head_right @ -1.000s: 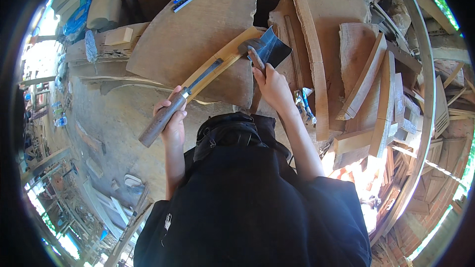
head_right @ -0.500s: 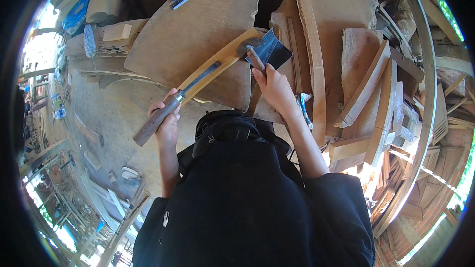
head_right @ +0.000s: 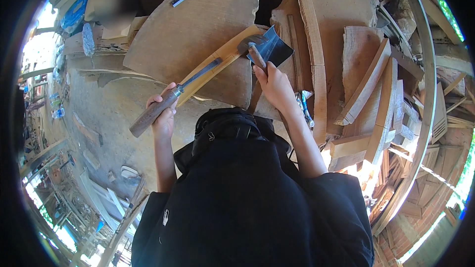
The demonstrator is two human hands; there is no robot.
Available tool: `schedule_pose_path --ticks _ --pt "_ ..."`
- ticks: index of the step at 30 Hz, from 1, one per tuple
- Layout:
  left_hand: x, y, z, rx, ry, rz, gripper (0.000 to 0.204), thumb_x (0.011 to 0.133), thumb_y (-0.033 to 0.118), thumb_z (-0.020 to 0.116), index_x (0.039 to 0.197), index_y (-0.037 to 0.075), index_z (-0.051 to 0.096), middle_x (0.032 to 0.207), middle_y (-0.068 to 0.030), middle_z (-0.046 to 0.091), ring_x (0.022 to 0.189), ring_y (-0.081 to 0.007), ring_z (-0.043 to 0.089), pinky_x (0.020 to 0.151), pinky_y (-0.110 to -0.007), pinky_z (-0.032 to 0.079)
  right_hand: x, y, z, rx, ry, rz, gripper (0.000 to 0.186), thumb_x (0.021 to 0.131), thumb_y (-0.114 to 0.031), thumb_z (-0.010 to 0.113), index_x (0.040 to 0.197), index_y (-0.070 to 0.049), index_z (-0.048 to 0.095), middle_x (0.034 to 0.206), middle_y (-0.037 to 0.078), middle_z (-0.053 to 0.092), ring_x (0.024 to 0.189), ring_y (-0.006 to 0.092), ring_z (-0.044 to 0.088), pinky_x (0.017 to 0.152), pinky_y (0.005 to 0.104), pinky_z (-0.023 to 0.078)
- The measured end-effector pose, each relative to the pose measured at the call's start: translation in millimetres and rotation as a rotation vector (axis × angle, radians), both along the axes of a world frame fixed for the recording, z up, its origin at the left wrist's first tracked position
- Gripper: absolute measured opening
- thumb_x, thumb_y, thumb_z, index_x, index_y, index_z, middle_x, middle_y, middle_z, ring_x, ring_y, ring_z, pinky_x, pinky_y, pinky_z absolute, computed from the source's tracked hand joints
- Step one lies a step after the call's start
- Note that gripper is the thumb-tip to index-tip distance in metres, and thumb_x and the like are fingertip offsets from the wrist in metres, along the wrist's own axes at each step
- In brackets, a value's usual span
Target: Using a hammer and chisel to carve wood and then using a metal file.
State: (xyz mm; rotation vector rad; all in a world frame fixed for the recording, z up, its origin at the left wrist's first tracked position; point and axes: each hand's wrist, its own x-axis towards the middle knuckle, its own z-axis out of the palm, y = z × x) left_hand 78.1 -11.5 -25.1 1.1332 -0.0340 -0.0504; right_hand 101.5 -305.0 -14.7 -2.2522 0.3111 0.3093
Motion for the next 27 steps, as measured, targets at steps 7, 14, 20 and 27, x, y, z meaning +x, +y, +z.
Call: schedule_pose_path --ticks 7,14,20,27 --pt "-1.9 -1.4 2.3 0.011 0.012 0.037 0.045 0.06 -0.016 0.047 0.095 0.012 0.046 0.12 -0.0277 0.047 0.117 -0.0352 0.044 0.094 -0.042 0.039 -2.4 -0.1 -8.4 -0.053 -0.109 0.02 0.037 0.089 -0.034 0.047 0.082 0.003 0.048 0.063 0.024 0.054 0.06 0.0393 0.057 0.056 0.0422 0.042" --pt "-1.7 0.2 0.0 -0.009 0.014 0.035 0.045 0.06 -0.016 0.047 0.095 0.012 0.046 0.12 -0.0276 0.047 0.117 -0.0356 0.043 0.095 -0.043 0.039 -2.4 -1.5 -8.8 -0.03 -0.072 0.013 0.037 0.09 -0.034 0.047 0.08 0.002 0.046 0.059 0.02 0.053 0.053 0.0326 0.057 0.052 0.0396 0.043" --pt "-1.7 6.9 -3.2 0.032 0.013 0.004 0.049 0.06 -0.017 0.043 0.098 0.013 0.047 0.124 -0.0279 0.042 0.119 -0.0353 0.041 0.1 -0.046 0.034 -1.5 -2.3 -8.1 0.01 -0.024 0.003 0.036 0.09 -0.034 0.047 0.079 0.001 0.046 0.055 0.014 0.051 0.047 0.0254 0.055 0.048 0.037 0.042" --pt "1.1 3.9 -1.5 0.032 0.03 0.023 0.047 0.059 -0.017 0.044 0.096 0.012 0.046 0.122 -0.0278 0.045 0.117 -0.0345 0.043 0.097 -0.044 0.037 -0.7 -3.2 -9.0 0.018 -0.012 0.002 0.036 0.09 -0.033 0.047 0.079 0.001 0.046 0.052 0.011 0.05 0.045 0.0216 0.054 0.046 0.0337 0.041"
